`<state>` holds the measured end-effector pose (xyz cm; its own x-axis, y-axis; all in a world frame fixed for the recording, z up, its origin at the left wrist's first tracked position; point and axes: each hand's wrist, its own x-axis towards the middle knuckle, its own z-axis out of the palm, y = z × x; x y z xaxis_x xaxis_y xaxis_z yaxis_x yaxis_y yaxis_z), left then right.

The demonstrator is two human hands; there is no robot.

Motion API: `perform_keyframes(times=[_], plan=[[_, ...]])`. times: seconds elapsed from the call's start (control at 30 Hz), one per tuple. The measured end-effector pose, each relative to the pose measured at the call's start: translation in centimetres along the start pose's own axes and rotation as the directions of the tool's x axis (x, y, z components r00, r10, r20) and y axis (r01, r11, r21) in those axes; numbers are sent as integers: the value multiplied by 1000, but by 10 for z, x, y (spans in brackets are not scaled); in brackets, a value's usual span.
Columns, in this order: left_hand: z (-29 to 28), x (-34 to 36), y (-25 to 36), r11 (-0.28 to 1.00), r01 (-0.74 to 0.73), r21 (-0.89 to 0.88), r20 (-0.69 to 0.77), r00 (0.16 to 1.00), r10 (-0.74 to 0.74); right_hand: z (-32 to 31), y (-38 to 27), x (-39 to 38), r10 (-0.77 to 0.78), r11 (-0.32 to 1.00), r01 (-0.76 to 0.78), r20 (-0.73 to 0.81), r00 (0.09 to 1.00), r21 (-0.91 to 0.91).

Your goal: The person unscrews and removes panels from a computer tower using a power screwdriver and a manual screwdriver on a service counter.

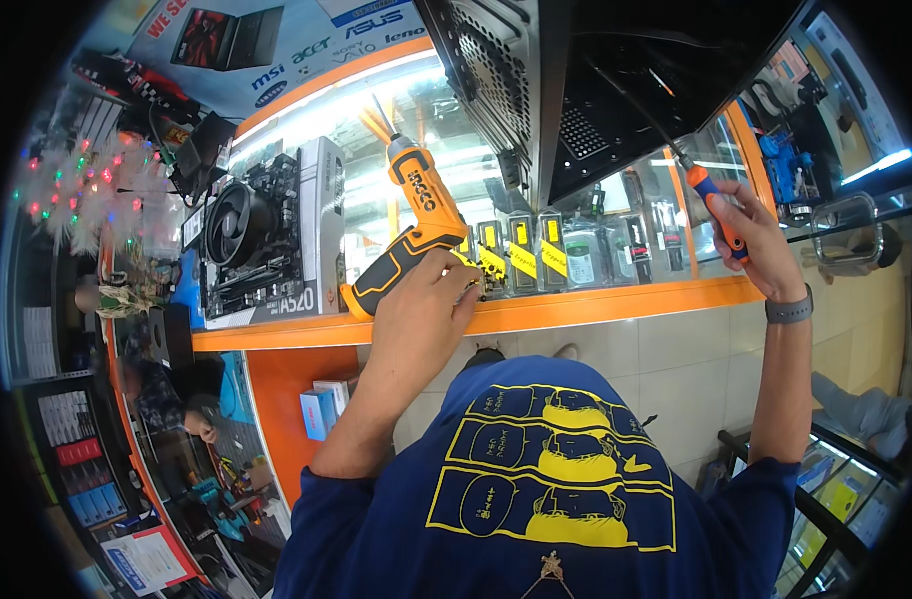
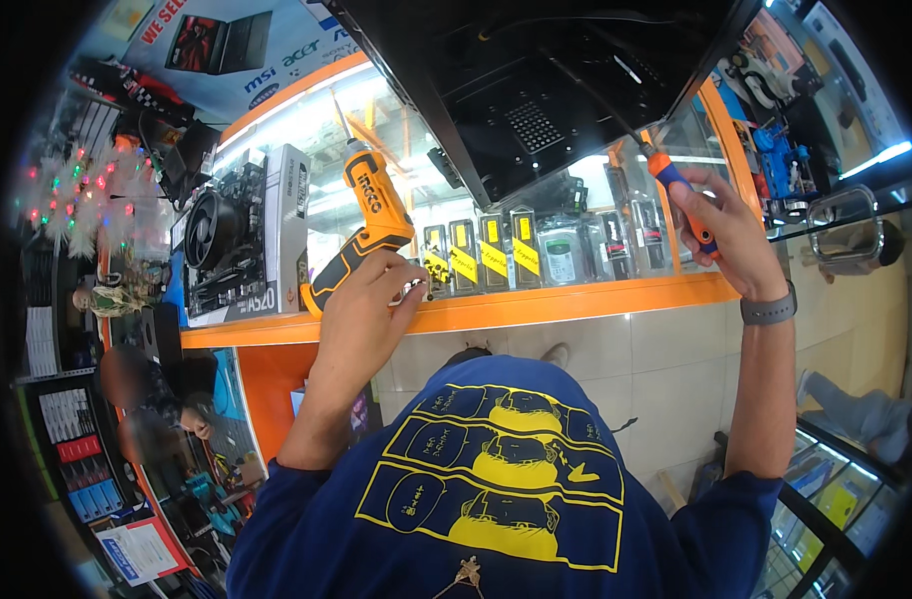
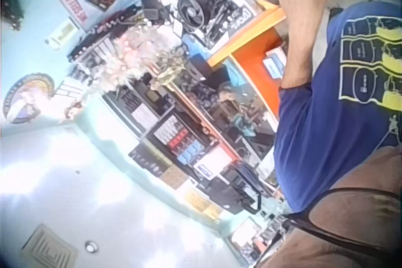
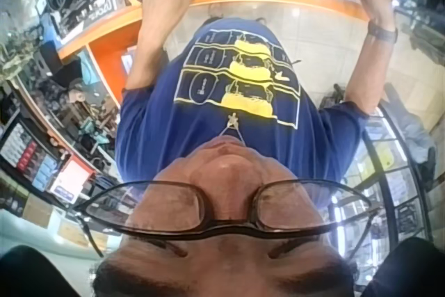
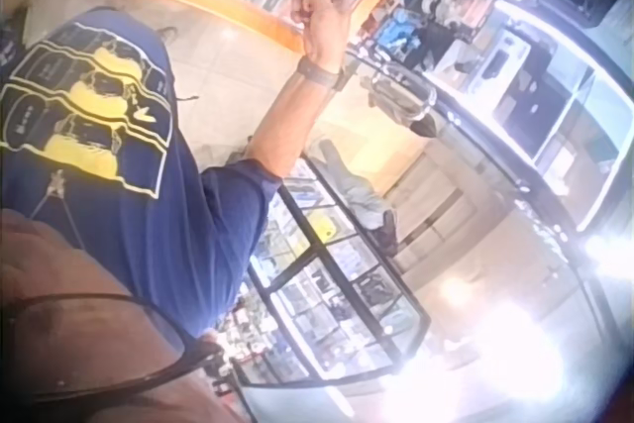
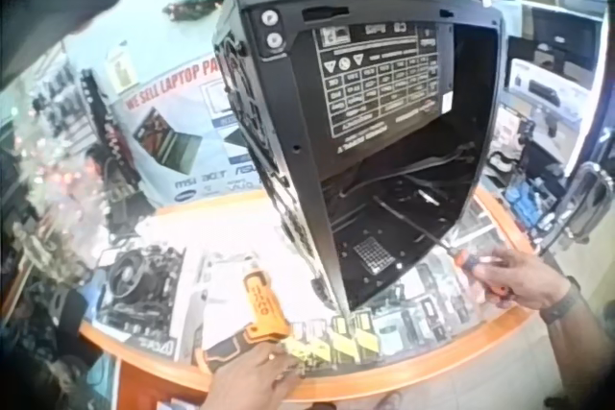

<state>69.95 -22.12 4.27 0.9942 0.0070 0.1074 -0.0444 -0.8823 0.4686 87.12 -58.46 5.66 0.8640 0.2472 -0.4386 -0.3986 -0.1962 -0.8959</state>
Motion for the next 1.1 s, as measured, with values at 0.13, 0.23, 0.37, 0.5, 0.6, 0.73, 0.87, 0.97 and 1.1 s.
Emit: perform_keyframes(times=[0.13,0.23,0.37,0.5,0.6,0.73,0.87,0.97,1.1], plan=[[0,2,1,1000,-22,-6,14,1000,22,-8,6,5,-72,996,74,31,997,-49],[3,5,0,999,-37,-35,18,999,38,-6,4,2,-15,1000,13,49,999,22],[4,11,0,993,-117,-4,-16,993,117,-6,5,3,-67,996,66,-20,998,-58],[3,9,-4,996,-61,-67,-102,993,54,-13,8,9,-30,997,23,88,996,74],[-5,11,3,980,-109,-164,-181,980,79,-2,-4,-1,-31,999,30,13,999,13],[-14,11,6,939,-98,-328,-225,974,23,-12,8,8,-91,995,91,-6,996,-52],[-17,3,2,879,-21,-476,-177,981,-73,-7,0,2,-18,999,16,56,998,41],[-18,-1,2,802,11,-598,-158,979,-132,0,-1,-2,-44,999,44,9,999,29],[-19,-2,3,699,-7,-715,-167,973,-162,-4,10,5,-127,992,128,24,992,-15]])
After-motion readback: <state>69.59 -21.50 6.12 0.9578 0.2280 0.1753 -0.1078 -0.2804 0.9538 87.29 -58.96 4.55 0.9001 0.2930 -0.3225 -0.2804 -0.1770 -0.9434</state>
